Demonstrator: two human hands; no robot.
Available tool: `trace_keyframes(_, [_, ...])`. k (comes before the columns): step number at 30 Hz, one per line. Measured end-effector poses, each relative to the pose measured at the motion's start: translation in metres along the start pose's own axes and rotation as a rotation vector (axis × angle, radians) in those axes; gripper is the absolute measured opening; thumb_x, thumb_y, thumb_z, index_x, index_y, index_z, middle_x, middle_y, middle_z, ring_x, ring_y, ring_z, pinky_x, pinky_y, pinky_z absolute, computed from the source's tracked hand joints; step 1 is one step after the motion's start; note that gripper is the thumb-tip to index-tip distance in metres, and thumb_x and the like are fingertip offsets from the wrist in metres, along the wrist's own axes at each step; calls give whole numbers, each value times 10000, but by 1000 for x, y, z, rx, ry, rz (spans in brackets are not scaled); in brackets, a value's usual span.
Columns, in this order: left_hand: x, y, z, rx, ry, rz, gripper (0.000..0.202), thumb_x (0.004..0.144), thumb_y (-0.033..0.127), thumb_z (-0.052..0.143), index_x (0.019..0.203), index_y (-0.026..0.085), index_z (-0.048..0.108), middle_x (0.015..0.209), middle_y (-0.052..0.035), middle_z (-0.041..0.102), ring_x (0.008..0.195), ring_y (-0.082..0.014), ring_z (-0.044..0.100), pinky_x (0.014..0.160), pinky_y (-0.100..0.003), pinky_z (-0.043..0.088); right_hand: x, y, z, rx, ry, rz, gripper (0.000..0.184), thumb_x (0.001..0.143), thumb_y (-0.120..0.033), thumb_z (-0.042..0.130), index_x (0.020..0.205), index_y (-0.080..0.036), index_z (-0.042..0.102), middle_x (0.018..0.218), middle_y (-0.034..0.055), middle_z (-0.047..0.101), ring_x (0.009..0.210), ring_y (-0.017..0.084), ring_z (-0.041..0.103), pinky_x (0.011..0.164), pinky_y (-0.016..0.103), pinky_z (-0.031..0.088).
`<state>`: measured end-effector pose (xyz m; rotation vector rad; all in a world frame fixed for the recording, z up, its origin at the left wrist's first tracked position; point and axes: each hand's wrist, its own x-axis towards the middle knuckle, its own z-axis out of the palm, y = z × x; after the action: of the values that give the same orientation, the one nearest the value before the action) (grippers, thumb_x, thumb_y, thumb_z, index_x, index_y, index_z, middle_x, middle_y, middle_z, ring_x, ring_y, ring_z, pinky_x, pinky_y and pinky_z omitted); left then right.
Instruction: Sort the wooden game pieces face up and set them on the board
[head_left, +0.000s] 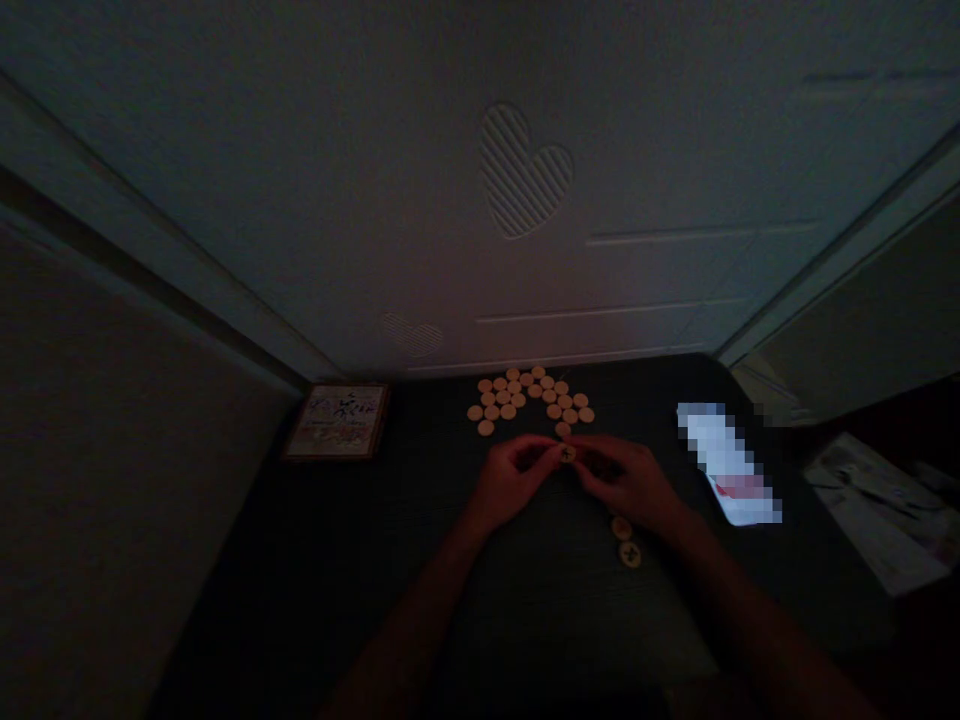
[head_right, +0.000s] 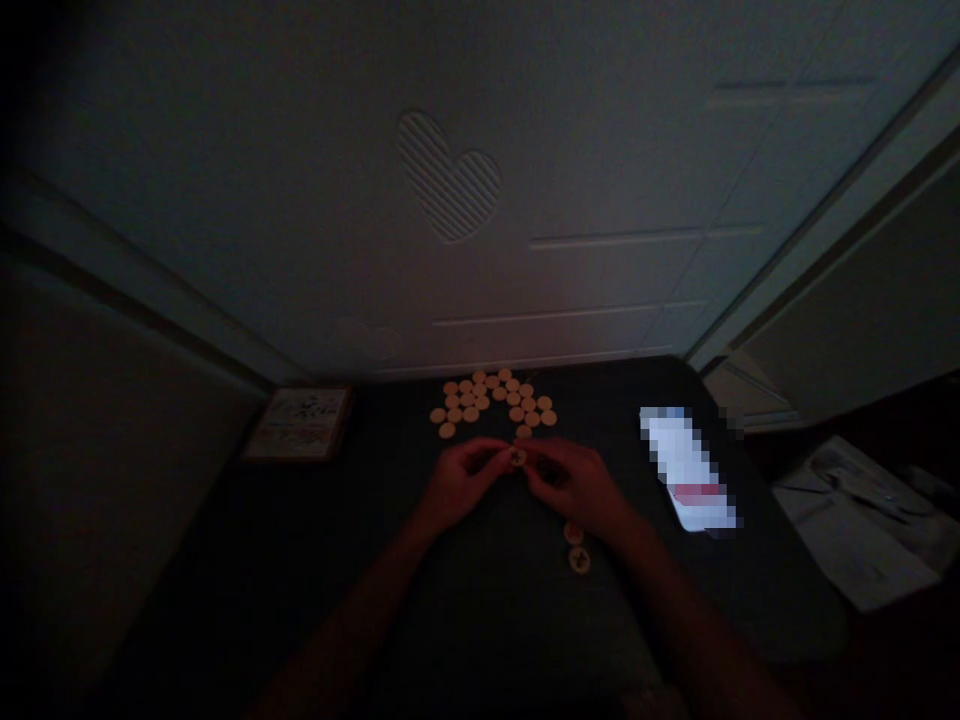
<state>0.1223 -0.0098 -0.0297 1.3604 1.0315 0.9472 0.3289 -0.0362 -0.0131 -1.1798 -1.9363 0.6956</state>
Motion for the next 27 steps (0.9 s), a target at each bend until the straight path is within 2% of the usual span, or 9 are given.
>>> trace_keyframes(7, [0, -1, 0, -9, -24, -24, 233, 851, 357, 747, 1021, 198, 748, 1015, -61, 792, 933, -203, 753, 872, -336, 596, 0, 0, 2, -24, 12, 7, 251, 890, -297, 698, 1137, -253, 680, 940, 25, 727, 775, 156, 683, 728, 289, 588])
trace_keyframes(9, [0, -2, 1, -38, -26, -37, 261, 842, 353, 760, 1045, 193, 719, 975, -55, 794, 900, -199, 759, 844, -329, 601, 1, 0, 2, -14, 21, -11, 243, 895, -299, 699, 1133, -254, 670, 937, 28, 716, 783, 158, 680, 723, 290, 588])
trace_keyframes(13, [1, -2, 1, -83, -18, -45, 258, 833, 347, 774, 1000, 179, 670, 872, -38, 784, 806, -185, 762, 772, -309, 604, 3, -1, 2, 5, 66, -76, 218, 875, -301, 727, 1071, -248, 649, 1105, 74, 698, 977, 201, 686, 811, 336, 588])
trace_keyframes(15, [1, -2, 1, -87, -23, -30, 239, 838, 340, 769, 982, 175, 674, 873, -40, 780, 806, -181, 759, 776, -304, 603, 3, -2, 2, 33, 71, -60, 180, 874, -297, 727, 1009, -242, 623, 1166, 85, 693, 1034, 213, 685, 845, 353, 584])
trace_keyframes(21, [0, -4, 0, -115, -52, 1, 235, 899, 360, 693, 1036, 169, 708, 968, -75, 782, 840, -191, 754, 819, -340, 613, 1, -3, 3, 77, 10, 1, 139, 893, -258, 687, 885, -241, 549, 1133, 65, 724, 936, 188, 704, 777, 319, 574])
trace_keyframes(27, [-1, -1, -1, -89, -89, 11, 256, 886, 334, 706, 1081, 169, 724, 1063, -100, 778, 963, -221, 748, 898, -370, 604, 2, -4, 2, 36, 52, -30, 165, 895, -262, 691, 823, -235, 545, 1072, 56, 720, 924, 181, 695, 771, 305, 565])
